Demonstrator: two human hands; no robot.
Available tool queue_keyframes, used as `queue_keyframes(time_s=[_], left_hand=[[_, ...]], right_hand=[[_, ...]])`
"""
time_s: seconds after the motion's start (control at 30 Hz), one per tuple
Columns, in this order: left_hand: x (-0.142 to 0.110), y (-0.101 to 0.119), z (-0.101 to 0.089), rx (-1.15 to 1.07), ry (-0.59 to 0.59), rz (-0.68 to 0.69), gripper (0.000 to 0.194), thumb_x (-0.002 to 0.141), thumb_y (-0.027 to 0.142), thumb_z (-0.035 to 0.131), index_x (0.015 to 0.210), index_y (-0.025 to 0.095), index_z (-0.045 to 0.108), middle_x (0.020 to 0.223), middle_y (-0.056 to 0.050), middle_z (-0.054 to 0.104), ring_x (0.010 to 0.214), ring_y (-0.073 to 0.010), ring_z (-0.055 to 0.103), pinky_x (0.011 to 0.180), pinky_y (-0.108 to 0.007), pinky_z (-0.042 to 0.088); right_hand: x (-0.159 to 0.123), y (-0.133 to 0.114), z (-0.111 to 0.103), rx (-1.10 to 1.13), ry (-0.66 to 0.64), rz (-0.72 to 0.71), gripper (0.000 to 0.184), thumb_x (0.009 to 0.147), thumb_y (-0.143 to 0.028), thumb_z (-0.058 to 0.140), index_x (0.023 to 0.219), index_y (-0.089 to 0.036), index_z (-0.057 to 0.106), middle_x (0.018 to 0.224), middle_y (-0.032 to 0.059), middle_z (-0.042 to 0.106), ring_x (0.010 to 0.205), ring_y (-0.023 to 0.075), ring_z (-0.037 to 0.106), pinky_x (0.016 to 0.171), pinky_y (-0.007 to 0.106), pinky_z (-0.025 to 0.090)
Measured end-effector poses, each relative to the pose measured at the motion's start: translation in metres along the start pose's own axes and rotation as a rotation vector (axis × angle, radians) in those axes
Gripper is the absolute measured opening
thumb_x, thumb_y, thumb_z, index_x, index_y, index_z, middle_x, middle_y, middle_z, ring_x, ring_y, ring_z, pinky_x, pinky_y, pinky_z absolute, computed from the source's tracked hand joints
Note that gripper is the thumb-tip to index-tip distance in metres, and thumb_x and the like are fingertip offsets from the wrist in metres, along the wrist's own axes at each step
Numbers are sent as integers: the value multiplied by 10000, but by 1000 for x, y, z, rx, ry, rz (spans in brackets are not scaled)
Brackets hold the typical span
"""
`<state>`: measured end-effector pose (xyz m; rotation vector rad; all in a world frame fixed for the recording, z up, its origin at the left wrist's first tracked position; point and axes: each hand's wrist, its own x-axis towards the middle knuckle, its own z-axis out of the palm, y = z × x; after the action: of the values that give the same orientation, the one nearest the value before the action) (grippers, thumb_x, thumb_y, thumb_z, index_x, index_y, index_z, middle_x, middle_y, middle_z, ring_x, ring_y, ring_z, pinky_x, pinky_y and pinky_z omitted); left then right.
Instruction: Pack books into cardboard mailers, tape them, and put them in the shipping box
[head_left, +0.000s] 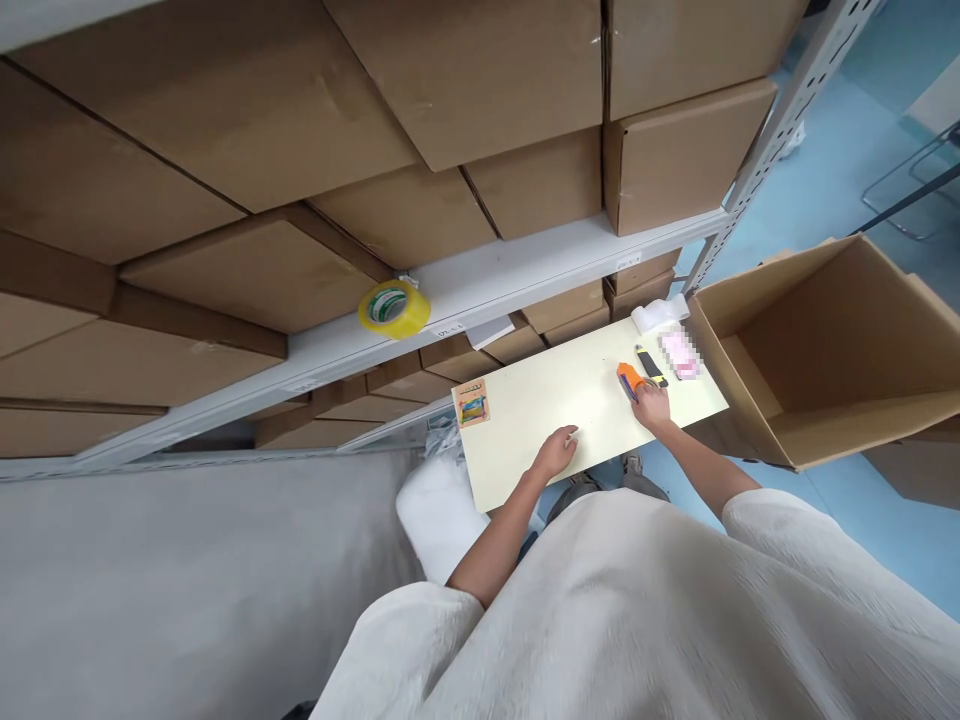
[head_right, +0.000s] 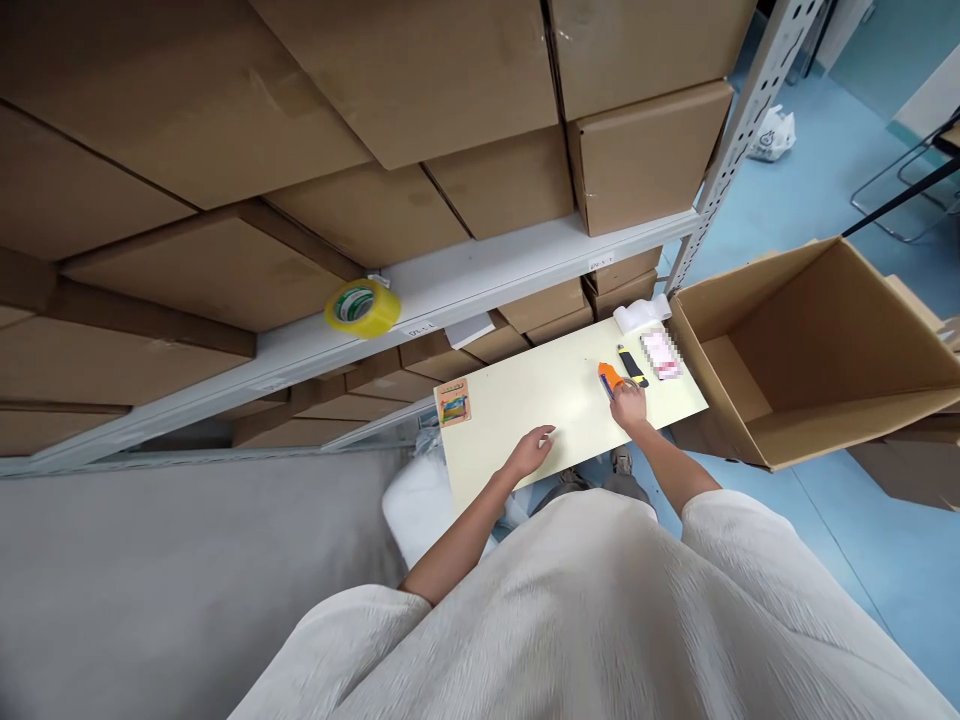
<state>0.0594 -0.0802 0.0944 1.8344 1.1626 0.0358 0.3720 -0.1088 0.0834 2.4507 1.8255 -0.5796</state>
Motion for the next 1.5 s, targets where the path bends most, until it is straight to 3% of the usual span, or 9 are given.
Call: queue_keyframes(time_s=[0.2, 0.37, 0.5, 0.67, 0.87, 1.13, 1.5], left_hand=[[4, 9, 6, 3, 41, -42, 447, 1024, 252, 534, 1442, 179, 674, 1494, -138, 700, 1251, -261, 729, 1152, -449, 557], [11, 15, 5, -27, 83, -60, 448, 1019, 277, 559, 1444, 201, 681, 1496, -125, 702, 1243, -255, 734, 1149, -431, 563], [16, 19, 4, -40, 135, -67, 442, 1020, 266, 549, 1435, 208, 688, 1479, -113, 712, 1242, -249, 731, 1143, -421, 566], [11, 23, 11, -102, 238, -110, 417, 1023, 250, 560, 1413, 201, 699, 1484, -122, 707, 1244, -254, 736, 1147, -415, 560], [-26, 14, 27, -192, 403, -196, 427, 1023, 237, 557, 1429, 194, 685, 1499, -120, 698, 1245, -249, 732, 1166, -419, 549], [-109, -22, 35, -311, 623, -334, 434, 1011, 234, 555, 1421, 179, 687, 1475, -133, 706, 1239, -260, 729, 1162, -433, 558], [-222, -108, 41, -415, 755, -393, 396, 997, 229, 592, 1377, 190, 695, 1398, -133, 734, 1229, -281, 735, 1128, -465, 583]], right_hand=[[8, 6, 0, 28, -22, -17, 355, 1006, -228, 533, 1281, -152, 744, 1113, 190, 736, 1014, 307, 619, 932, 423, 391], [2, 11, -7, 45, 45, -58, 333, 1040, -357, 558, 1283, -193, 716, 1149, 179, 735, 1099, 329, 597, 956, 436, 386], [-1, 10, -21, 51, 125, -179, 330, 1059, -372, 534, 1259, -187, 721, 1172, 195, 745, 1156, 348, 587, 965, 443, 374], [3, -9, -38, 38, 120, -340, 324, 1087, -345, 492, 1189, -168, 744, 1127, 180, 769, 1107, 334, 628, 974, 427, 362], [3, -56, -43, 27, 67, -581, 367, 1133, -386, 456, 1140, -176, 757, 1112, 143, 790, 1061, 296, 668, 1000, 409, 343], [-17, -146, -32, -6, -24, -864, 372, 1147, -357, 438, 1083, -175, 757, 1083, 119, 798, 1022, 260, 674, 1016, 393, 319], [-79, -267, 23, -92, -137, -1034, 318, 1122, -286, 453, 1127, -184, 754, 1112, 121, 782, 1052, 272, 673, 963, 375, 360]])
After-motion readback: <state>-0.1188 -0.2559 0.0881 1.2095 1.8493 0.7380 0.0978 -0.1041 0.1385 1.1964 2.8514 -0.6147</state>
